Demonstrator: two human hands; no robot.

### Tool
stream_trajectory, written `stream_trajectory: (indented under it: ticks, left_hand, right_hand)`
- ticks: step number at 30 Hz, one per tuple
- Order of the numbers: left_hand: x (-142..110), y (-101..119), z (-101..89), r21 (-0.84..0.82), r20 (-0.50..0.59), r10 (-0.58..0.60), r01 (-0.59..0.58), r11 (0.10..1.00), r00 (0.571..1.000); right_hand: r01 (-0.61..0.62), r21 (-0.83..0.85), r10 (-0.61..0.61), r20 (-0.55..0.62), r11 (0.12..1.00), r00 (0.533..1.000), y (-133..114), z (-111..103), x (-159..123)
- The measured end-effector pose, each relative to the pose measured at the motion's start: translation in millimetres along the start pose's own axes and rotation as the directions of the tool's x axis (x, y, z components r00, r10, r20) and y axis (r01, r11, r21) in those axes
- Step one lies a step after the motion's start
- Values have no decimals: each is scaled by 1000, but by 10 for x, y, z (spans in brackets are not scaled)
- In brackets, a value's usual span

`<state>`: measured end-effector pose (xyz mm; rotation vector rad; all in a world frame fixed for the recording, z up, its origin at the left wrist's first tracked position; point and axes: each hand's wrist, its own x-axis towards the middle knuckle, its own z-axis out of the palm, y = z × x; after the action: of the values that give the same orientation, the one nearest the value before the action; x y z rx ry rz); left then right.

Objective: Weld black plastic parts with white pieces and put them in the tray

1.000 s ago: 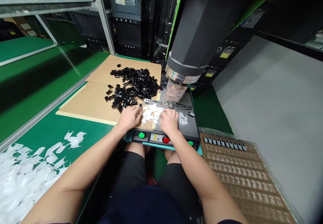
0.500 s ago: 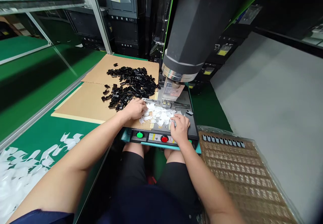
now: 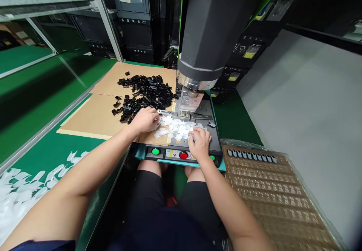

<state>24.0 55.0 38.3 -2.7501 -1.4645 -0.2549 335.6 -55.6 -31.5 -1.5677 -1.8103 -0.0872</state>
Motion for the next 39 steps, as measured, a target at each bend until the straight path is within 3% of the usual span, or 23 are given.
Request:
stream_trajectory:
  ticks: [3, 10, 21, 29, 36, 39]
  left_hand:
    - [-142, -3, 14, -15, -51, -46, 46, 999, 998]
    - [-313, 94, 49, 69, 4, -74, 74, 995, 997]
    - [88, 512, 248, 29, 36, -196, 195, 980, 980]
    - [255, 552, 264, 20, 108, -251, 251, 968, 962]
    - [445, 527, 214, -33, 277, -283, 304, 952, 918]
    - [443, 495, 179, -44, 285, -275, 299, 953, 918]
  right_hand:
    - [2, 1, -2, -6, 1000, 1000, -5, 1, -2]
    - [6, 8, -5, -24, 1000, 1000, -1, 6, -15]
    - [9, -27, -9, -25, 1000, 1000, 3, -2, -26]
    - [-7, 13, 7, -22, 1000, 1000, -6, 1, -20]
    - [-18, -19, 18, 18, 1000, 1000, 1, 2, -29]
    - [-11, -16, 11, 9, 1000, 1000, -3, -2, -29]
